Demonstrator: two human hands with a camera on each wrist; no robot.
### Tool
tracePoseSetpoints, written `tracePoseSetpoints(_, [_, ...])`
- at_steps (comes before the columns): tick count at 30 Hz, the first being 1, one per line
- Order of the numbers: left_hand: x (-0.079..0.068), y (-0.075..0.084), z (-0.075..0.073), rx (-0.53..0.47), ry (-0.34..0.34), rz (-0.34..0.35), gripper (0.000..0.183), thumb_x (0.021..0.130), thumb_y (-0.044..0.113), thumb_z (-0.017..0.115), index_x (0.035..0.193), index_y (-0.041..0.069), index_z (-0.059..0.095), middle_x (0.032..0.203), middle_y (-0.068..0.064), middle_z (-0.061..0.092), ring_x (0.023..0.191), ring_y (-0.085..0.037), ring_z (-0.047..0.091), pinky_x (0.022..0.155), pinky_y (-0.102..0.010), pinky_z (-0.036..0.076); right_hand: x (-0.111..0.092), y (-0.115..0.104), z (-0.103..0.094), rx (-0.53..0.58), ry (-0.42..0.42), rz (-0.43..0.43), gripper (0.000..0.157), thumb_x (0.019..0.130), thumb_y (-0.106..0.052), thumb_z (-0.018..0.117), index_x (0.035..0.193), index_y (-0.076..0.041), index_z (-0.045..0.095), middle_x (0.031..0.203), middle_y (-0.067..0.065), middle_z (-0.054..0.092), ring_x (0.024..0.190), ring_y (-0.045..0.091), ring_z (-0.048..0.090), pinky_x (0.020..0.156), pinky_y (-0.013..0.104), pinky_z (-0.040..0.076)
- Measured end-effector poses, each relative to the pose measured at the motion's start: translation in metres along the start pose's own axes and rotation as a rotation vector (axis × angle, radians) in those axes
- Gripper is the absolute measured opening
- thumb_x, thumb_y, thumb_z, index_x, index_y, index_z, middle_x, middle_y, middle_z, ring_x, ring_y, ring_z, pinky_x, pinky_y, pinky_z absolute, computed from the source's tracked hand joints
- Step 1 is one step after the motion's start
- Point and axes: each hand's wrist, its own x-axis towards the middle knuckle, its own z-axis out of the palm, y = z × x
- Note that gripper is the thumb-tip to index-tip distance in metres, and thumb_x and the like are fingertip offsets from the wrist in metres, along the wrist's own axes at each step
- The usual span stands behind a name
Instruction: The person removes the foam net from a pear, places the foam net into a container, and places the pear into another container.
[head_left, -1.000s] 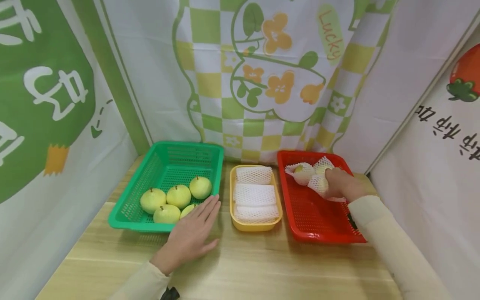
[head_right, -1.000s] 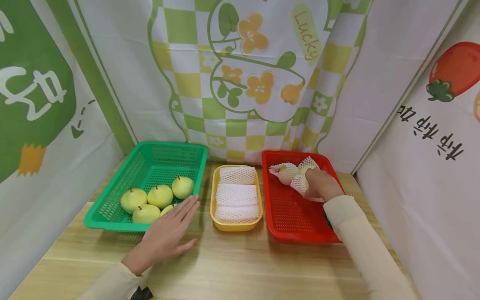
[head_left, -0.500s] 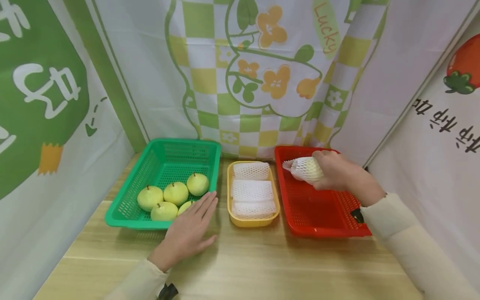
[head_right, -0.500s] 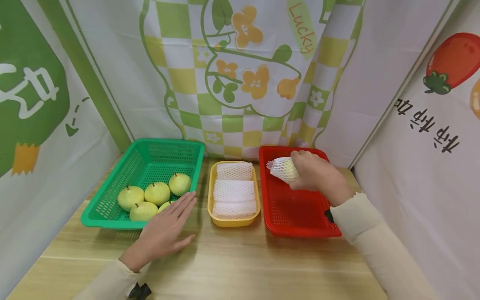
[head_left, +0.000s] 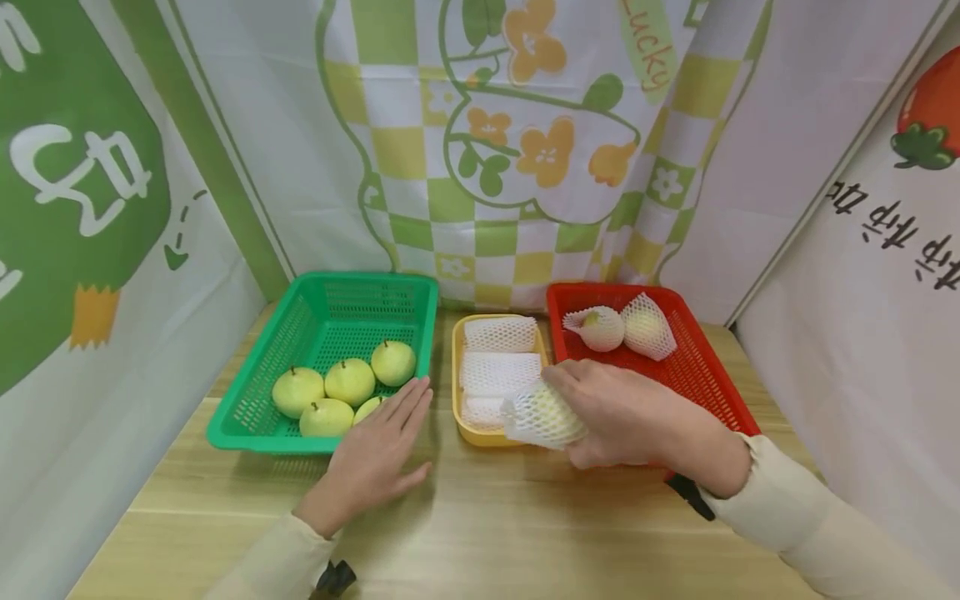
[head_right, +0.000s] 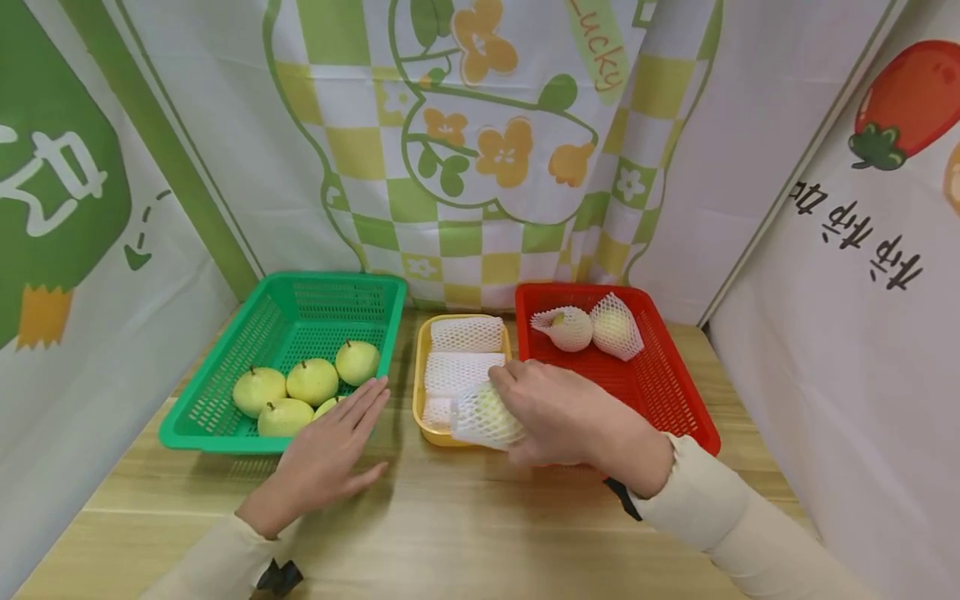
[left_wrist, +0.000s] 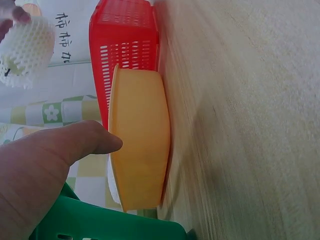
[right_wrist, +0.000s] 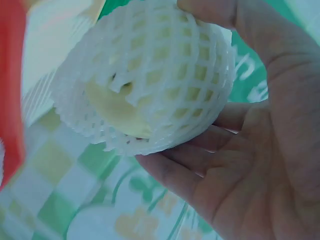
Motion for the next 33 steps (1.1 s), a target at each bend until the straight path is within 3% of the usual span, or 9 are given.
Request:
tracePoseSetpoints(4, [0.001, 0.0, -0.002, -0.001, -0.008, -0.003, 0.102, 0.087, 0.053, 0.079, 0.16, -0.005, 0.038, 0.171, -0.02, 0.034, 0.159, -0.035, 0.035, 0.128, -0.044, 0.036, 0.001, -0.022, 0.014, -0.004, -0.074, -0.046, 0.062, 0.074, -0.026, 0.087, 0.124, -0.005, 0.058, 0.111, 0.007, 0.069, 0.095, 0.02, 0.067, 0.087, 0.035, 0.062])
tracePoseSetpoints(8, [0.002, 0.0, -0.002, -0.002, -0.008, -0.001, 0.101, 0.088, 0.053, 0.079, 0.16, -0.005, 0.038, 0.171, -0.021, 0.034, 0.159, -0.035, 0.035, 0.129, -0.044, 0.035, 0.006, -0.034, 0.036, 0.019, -0.117, -0.11, 0.053, 0.071, -0.023, 0.086, 0.114, -0.009, 0.057, 0.1, 0.002, 0.066, 0.087, 0.017, 0.066, 0.077, 0.03, 0.059])
tracePoseSetpoints(16, [0.001, 0.0, -0.001, -0.005, -0.002, -0.002, 0.1, 0.088, 0.051, 0.08, 0.16, -0.005, 0.038, 0.171, -0.02, 0.033, 0.159, -0.035, 0.035, 0.129, -0.044, 0.035, 0.019, -0.041, 0.09, 0.045, -0.26, -0.092, 0.06, 0.072, -0.031, 0.087, 0.121, -0.011, 0.06, 0.106, 0.001, 0.067, 0.09, 0.015, 0.065, 0.08, 0.03, 0.058])
tracePoseSetpoints(24, [0.002, -0.003, -0.003, -0.052, 0.014, 0.011, 0.101, 0.087, 0.047, 0.083, 0.159, -0.006, 0.037, 0.17, -0.022, 0.035, 0.157, -0.037, 0.038, 0.127, -0.047, 0.039, 0.028, -0.036, 0.123, 0.043, -0.26, -0.07, 0.064, 0.072, -0.033, 0.089, 0.125, -0.01, 0.059, 0.11, 0.004, 0.068, 0.097, 0.018, 0.068, 0.085, 0.033, 0.061])
tracePoseSetpoints(28, [-0.002, 0.002, -0.013, -0.226, 0.156, 0.075, 0.091, 0.084, 0.033, 0.087, 0.155, -0.006, 0.045, 0.163, -0.021, 0.046, 0.149, -0.037, 0.049, 0.12, -0.05, 0.046, 0.027, -0.033, 0.129, 0.066, -0.243, -0.066, 0.068, 0.077, -0.038, 0.088, 0.131, -0.009, 0.058, 0.116, 0.005, 0.07, 0.103, 0.019, 0.069, 0.09, 0.034, 0.062])
tracePoseSetpoints(31, [-0.008, 0.013, -0.021, -0.419, 0.292, 0.206, 0.066, 0.088, 0.024, 0.083, 0.144, -0.001, 0.058, 0.148, -0.014, 0.063, 0.134, -0.031, 0.064, 0.111, -0.047, 0.056, 0.019, -0.029, 0.132, 0.111, -0.228, -0.042, 0.077, 0.081, -0.044, 0.086, 0.142, -0.007, 0.056, 0.128, 0.008, 0.069, 0.11, 0.021, 0.07, 0.096, 0.035, 0.061])
tracePoseSetpoints(33, [-0.012, 0.023, -0.023, -0.522, 0.317, 0.3, 0.045, 0.092, 0.021, 0.079, 0.132, 0.005, 0.067, 0.131, -0.006, 0.073, 0.12, -0.022, 0.071, 0.102, -0.038, 0.061, 0.011, -0.026, 0.133, 0.149, -0.226, -0.008, 0.084, 0.082, -0.046, 0.086, 0.149, -0.008, 0.053, 0.138, 0.01, 0.067, 0.116, 0.022, 0.069, 0.1, 0.037, 0.061])
